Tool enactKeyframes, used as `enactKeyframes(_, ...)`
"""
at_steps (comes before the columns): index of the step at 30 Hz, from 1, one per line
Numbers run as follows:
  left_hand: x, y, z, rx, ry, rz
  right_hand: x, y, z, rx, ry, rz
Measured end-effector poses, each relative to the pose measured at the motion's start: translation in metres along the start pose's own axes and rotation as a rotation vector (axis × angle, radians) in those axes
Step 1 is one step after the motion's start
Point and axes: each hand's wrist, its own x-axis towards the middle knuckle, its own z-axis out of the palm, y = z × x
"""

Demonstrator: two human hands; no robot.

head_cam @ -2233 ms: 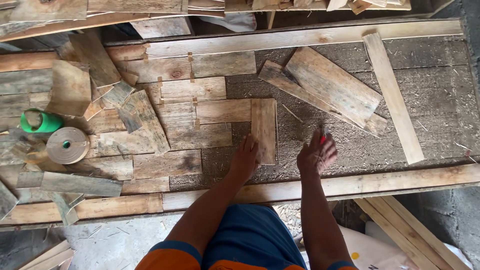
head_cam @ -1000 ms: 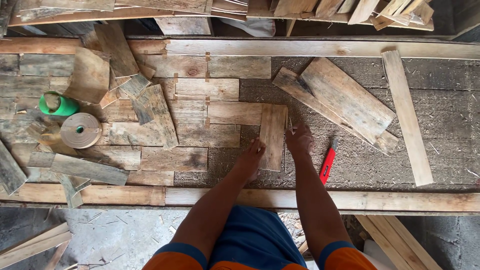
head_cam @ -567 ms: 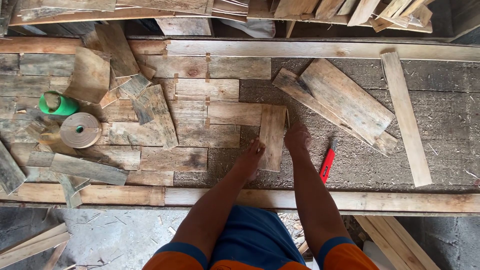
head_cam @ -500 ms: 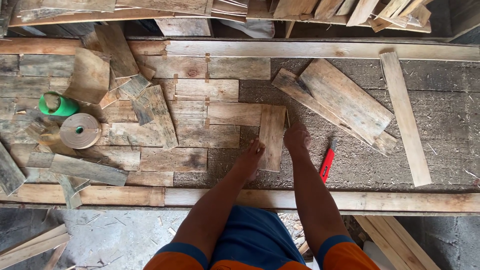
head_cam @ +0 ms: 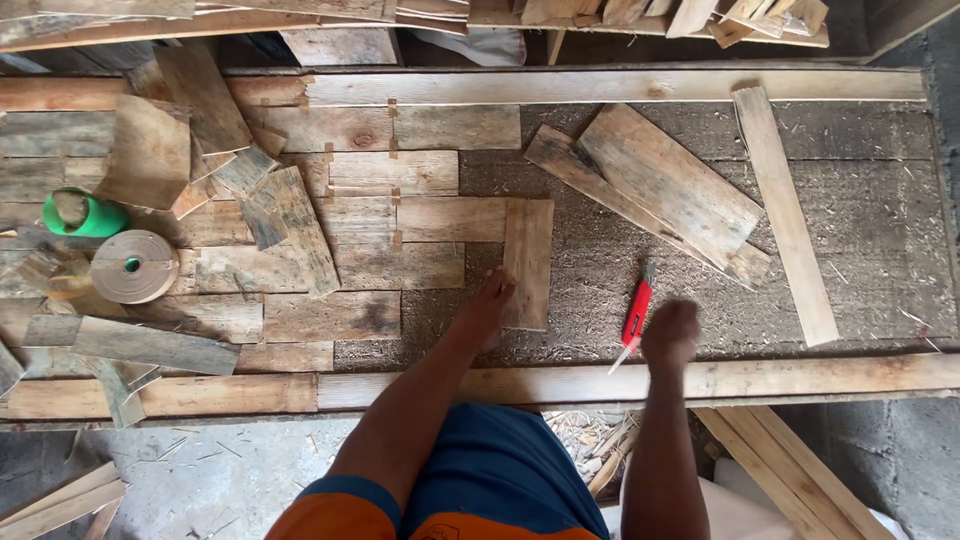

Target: Arrange and cut thin wood veneers to fit into a panel pattern.

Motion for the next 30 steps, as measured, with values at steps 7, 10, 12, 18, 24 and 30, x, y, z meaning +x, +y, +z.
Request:
enactKeyframes(7, -0.007, 0.002, -0.006, -0.071, 0.013, 0.006, -0.102, 0.217, -0.033, -0.192, 0.061, 0.697)
enactKeyframes(10, 0.006, -0.015, 0.018, -0.175, 0.079, 0.015, -0.134, 0.261, -0.024, 0.590, 0.407, 1.287)
enactKeyframes(12, 0.007, -0.024, 0.034, -0.333, 0.319, 0.112, -0.136, 0.231, -0.030, 0.650, 0.409, 1.316)
enactKeyframes(18, -0.011, -0.019, 0.051, -0.468, 0.692, 0.021, -0.160, 0.159, -0.032, 0.833, 0.423, 1.401)
enactKeyframes(24, -0.016, -0.008, 0.049, -0.680, 0.503, -0.157, -0.130, 0.160, 0.008, -0.195, 0.489, 0.407)
enactKeyframes(30, -0.010, 0.000, 0.054, -0.803, 0.489, -0.211, -0.097, -0.041, 0.028, 0.352, -0.060, -0.140)
